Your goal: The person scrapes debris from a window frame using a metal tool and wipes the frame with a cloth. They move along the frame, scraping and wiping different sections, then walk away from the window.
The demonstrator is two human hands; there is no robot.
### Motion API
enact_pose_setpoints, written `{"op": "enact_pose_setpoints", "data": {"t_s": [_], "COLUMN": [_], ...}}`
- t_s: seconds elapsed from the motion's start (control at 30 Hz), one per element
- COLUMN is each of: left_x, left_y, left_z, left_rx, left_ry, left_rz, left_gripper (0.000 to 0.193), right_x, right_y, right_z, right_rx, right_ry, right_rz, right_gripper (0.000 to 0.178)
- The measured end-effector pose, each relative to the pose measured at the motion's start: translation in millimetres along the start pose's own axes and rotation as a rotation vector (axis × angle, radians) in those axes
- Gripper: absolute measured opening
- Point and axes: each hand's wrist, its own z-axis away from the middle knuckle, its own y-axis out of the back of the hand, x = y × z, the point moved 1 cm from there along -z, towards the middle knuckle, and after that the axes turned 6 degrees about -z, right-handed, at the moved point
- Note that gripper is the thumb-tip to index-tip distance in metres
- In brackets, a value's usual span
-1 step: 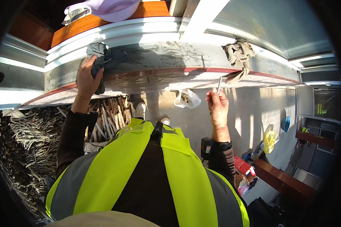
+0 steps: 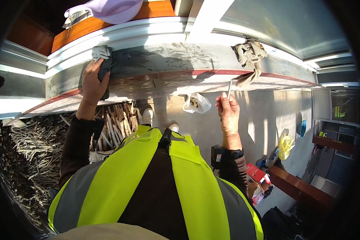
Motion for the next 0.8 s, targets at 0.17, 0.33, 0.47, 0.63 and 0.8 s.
{"op": "enact_pose_setpoints", "data": {"t_s": [0.17,0.33,0.47,0.63,0.8], "left_x": [66.2,170.6,239.9,250.5,257.9], "left_y": [-32.2,-66.6,-79.6,-54.7,-75.7], "left_z": [-26.4,-67.0,-86.0,-89.3,-111.0], "left_rx": [-0.044,-0.031,-0.161,-0.007,-0.136], "left_ry": [0.062,-0.102,-0.278,-0.484,-0.445], "left_rz": [0.122,0.369,0.577,0.656,0.385], "left_gripper": [0.036,0.034,0.032,0.041,0.05], "right_x": [14.6,32.1,48.9,51.2,50.2], "right_y": [22.4,38.1,46.8,71.9,82.7], "right_z": [12.9,34.8,54.9,60.2,54.0], "right_rx": [-0.011,-0.039,-0.126,-0.063,-0.018], "right_ry": [-0.006,-0.05,-0.083,-0.077,-0.104], "right_rz": [-0.002,-0.015,0.1,0.151,0.09], "right_gripper": [0.026,0.027,0.028,0.027,0.026]}}
